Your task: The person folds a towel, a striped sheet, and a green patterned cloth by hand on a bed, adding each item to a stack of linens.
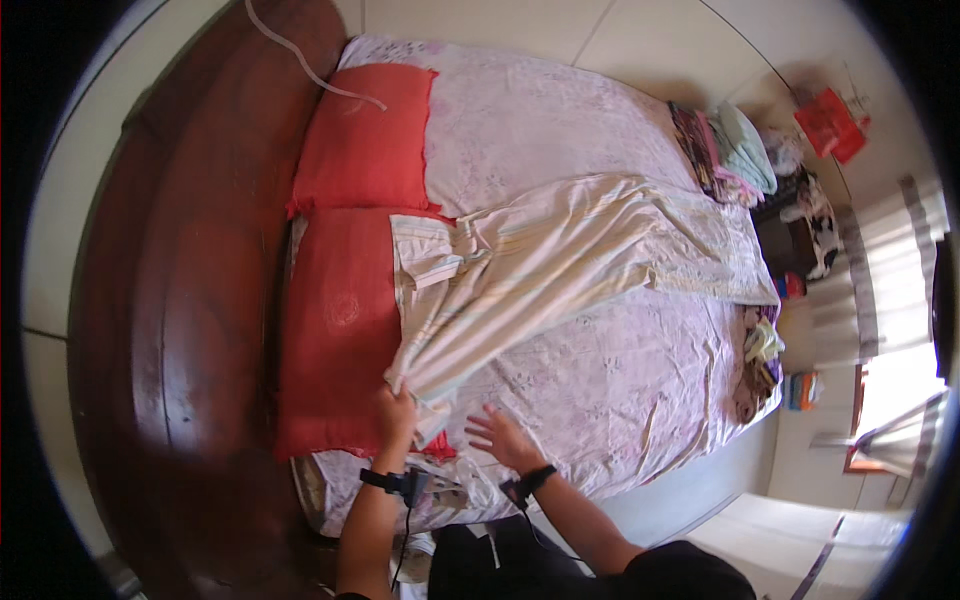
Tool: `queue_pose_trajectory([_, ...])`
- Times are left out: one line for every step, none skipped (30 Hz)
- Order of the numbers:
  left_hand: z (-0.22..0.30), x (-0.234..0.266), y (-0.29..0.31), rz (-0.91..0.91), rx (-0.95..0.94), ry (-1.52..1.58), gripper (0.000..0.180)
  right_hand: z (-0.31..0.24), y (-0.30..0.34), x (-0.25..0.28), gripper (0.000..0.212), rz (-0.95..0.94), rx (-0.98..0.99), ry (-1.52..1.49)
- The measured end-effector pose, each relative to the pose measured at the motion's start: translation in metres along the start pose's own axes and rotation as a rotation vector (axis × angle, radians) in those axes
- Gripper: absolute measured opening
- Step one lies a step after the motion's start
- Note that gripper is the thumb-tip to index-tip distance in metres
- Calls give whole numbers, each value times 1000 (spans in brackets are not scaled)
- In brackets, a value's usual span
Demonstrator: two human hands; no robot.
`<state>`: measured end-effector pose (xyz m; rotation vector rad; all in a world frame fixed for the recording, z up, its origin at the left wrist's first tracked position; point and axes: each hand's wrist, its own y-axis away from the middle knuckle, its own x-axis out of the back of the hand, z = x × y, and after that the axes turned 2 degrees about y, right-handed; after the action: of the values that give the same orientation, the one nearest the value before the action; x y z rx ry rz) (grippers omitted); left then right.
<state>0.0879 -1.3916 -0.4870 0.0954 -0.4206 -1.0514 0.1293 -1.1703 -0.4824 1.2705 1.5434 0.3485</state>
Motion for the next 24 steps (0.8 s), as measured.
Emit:
queue_pose_trajectory([21,19,-13,22,-2,-47,32,-10,-6,-10,85,-12,-18,-150])
queue_pose_trajectory([55,29,-19,17,144,-21,33,-18,-16,-9,91,40,11,-263])
queue_pose_trajectory([55,56,-34,42,214,18,34,-19,-28,-24,94,21,43,-323])
queue_pose_trajectory([55,78,-45,3,244,46,34,-24,-42,-32,96,32,54,-381])
queue_pose_trajectory([64,93,-45,-21,204,159,34,-31,-51,-46,93,-17,75,-455])
queue_pose_trajectory([71,107,-41,-45,167,271,34,-37,-57,-58,90,-67,94,-528])
queue_pose_trajectory([63,119,-40,-49,159,253,34,-42,-62,-66,84,-228,156,-528])
queue_pose_trajectory([48,130,-36,-40,218,158,32,-47,-67,-73,79,-388,218,-524])
queue_pose_trajectory([31,147,-32,-15,280,58,30,-49,-66,-87,65,-319,180,-545])
queue_pose_trajectory([20,154,-21,-33,231,-160,36,-44,-66,-85,65,-322,170,-560])
queue_pose_trajectory([-7,164,-12,-13,118,-355,40,-35,-68,-88,59,-195,160,-416])
queue_pose_trajectory([3,148,2,-104,372,-297,40,-30,-68,-74,53,-39,168,-269])
queue_pose_trajectory([-7,148,11,-148,462,-326,40,-19,-65,-69,47,73,149,-211])
queue_pose_trajectory([-26,150,16,-184,533,-307,40,0,-57,-60,42,185,131,-145])
queue_pose_trajectory([-31,131,3,-385,454,-353,45,41,-77,14,39,151,388,199])
queue_pose_trajectory([-39,111,-10,-580,376,-392,54,83,-101,86,37,195,651,524])
queue_pose_trajectory([-55,130,-16,-377,216,-391,68,101,-99,66,36,280,308,184])
queue_pose_trajectory([-61,128,-30,-211,44,-385,84,105,-80,53,36,405,-33,-137])
queue_pose_trajectory([-55,113,-57,-86,45,-290,90,107,-67,58,36,434,-25,42])
queue_pose_trajectory([-43,95,-91,39,45,-200,97,113,-60,65,36,457,-18,220])
queue_pose_trajectory([-7,58,-114,28,-153,-60,98,119,-68,98,39,624,-156,94])
queue_pose_trajectory([20,49,-133,51,-319,-252,97,122,-68,98,39,618,-175,100])
queue_pose_trajectory([37,39,-151,66,-482,-444,97,123,-64,95,42,619,-146,159])
queue_pose_trajectory([45,27,-168,13,-436,-475,91,124,-61,93,46,616,-116,216])
